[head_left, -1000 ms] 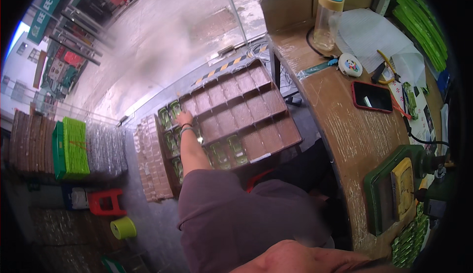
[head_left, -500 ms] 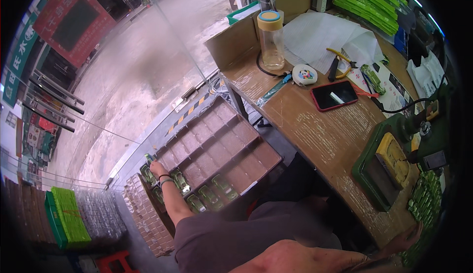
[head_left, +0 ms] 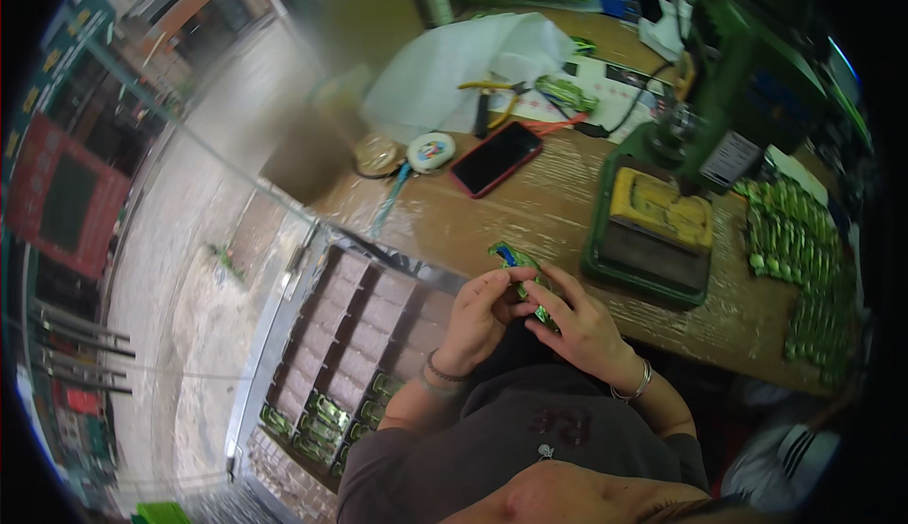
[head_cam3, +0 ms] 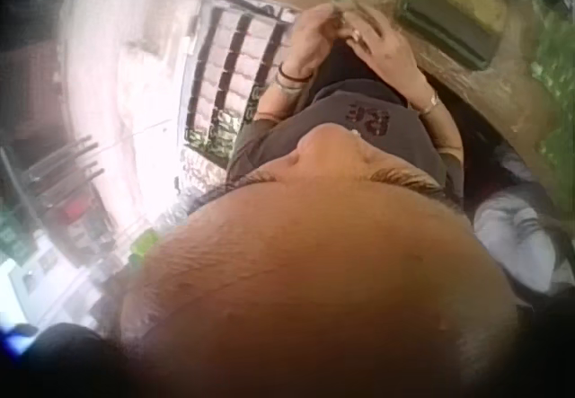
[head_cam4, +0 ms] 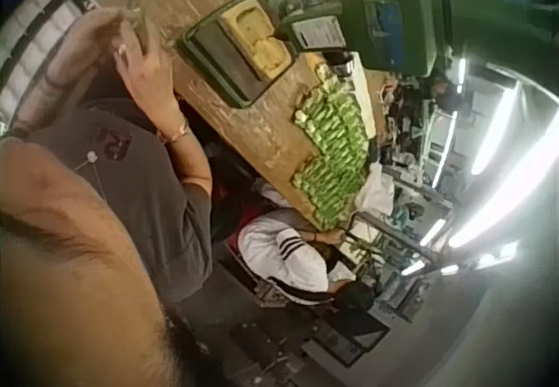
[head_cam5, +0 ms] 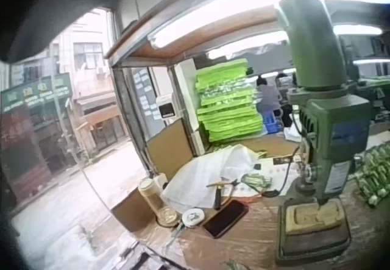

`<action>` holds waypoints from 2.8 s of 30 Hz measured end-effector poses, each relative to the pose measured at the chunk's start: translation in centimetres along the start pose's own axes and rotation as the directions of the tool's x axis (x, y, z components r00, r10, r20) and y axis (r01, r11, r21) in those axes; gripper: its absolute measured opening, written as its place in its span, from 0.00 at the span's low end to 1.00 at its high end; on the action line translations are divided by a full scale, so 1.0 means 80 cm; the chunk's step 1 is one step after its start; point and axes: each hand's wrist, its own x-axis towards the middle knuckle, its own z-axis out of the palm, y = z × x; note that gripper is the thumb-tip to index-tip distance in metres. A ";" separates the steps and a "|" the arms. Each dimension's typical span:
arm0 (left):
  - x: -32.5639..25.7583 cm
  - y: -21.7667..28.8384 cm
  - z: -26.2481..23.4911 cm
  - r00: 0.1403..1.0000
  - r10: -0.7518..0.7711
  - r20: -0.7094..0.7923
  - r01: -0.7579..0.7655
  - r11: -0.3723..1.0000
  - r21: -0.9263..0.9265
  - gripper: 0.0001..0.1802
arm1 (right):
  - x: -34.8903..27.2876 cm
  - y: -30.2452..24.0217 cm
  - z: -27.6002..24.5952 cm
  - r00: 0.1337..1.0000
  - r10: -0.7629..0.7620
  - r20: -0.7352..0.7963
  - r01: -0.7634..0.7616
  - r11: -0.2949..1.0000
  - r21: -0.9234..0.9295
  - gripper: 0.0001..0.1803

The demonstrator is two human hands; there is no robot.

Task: The person operates a green sealing machine to seal small green plastic containers. They place a container under the press, pull a lever to seal it, remove the sealed unit, and place it into a cardboard tray. This cycle repeats throughout the clip.

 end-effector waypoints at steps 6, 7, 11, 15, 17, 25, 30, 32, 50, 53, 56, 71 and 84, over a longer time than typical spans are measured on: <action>0.014 0.015 0.071 0.893 -0.230 0.388 0.028 0.887 0.461 0.25 | -0.068 0.048 -0.076 0.712 0.702 -0.017 -0.453 0.477 0.754 0.19; 0.015 0.018 0.064 0.845 -0.258 0.468 -0.076 0.809 0.582 0.28 | -0.076 0.052 -0.084 0.677 0.735 -0.030 -0.435 0.433 0.790 0.19; 0.060 0.014 0.116 0.568 0.149 0.809 -0.768 -0.256 0.587 0.43 | -0.085 0.071 -0.095 0.633 0.774 0.009 -0.367 0.289 0.884 0.20; 0.120 0.001 0.110 0.676 -0.062 0.734 -0.737 -0.062 0.673 0.41 | -0.068 0.077 -0.095 0.653 0.754 0.072 -0.318 0.187 0.930 0.21; 0.138 0.018 0.113 0.661 -0.053 0.748 -0.749 -0.112 0.654 0.36 | -0.063 0.079 -0.098 0.654 0.756 0.039 -0.301 0.212 0.930 0.21; 0.233 0.052 0.111 0.738 -0.036 0.674 -0.670 -0.163 0.724 0.34 | -0.064 0.133 -0.163 0.595 0.575 -0.561 -0.552 0.800 0.235 0.10; 0.259 -0.004 0.146 0.646 -0.103 0.757 -0.763 -0.047 0.645 0.34 | -0.031 0.163 -0.180 0.760 0.503 -0.412 -0.640 0.690 -0.339 0.10; 0.262 -0.024 0.151 0.630 -0.094 0.771 -0.775 -0.004 0.632 0.34 | -0.022 0.166 -0.180 0.779 0.527 -0.339 -0.626 0.629 -0.461 0.12; 0.254 -0.045 0.119 0.644 -0.081 0.760 -0.749 0.131 0.649 0.55 | -0.033 0.273 -0.260 0.433 0.864 -0.257 -0.711 0.503 0.492 0.12; 0.259 -0.051 0.119 0.636 -0.057 0.770 -0.759 0.137 0.637 0.54 | -0.015 0.304 -0.256 0.508 0.835 -0.212 -0.452 0.468 0.759 0.10; 0.260 -0.056 0.118 0.626 -0.044 0.778 -0.767 0.143 0.625 0.54 | 0.023 0.338 -0.289 0.633 0.544 -0.550 -0.219 0.808 0.547 0.09; 0.264 -0.059 0.113 0.596 0.022 0.803 -0.798 0.129 0.589 0.49 | 0.036 0.087 -0.325 0.538 -0.102 -0.837 0.015 0.994 -0.112 0.20; 0.263 -0.057 0.115 0.600 0.029 0.799 -0.796 0.125 0.593 0.49 | 0.033 0.082 -0.307 0.494 -0.115 -0.862 0.032 0.993 -0.115 0.18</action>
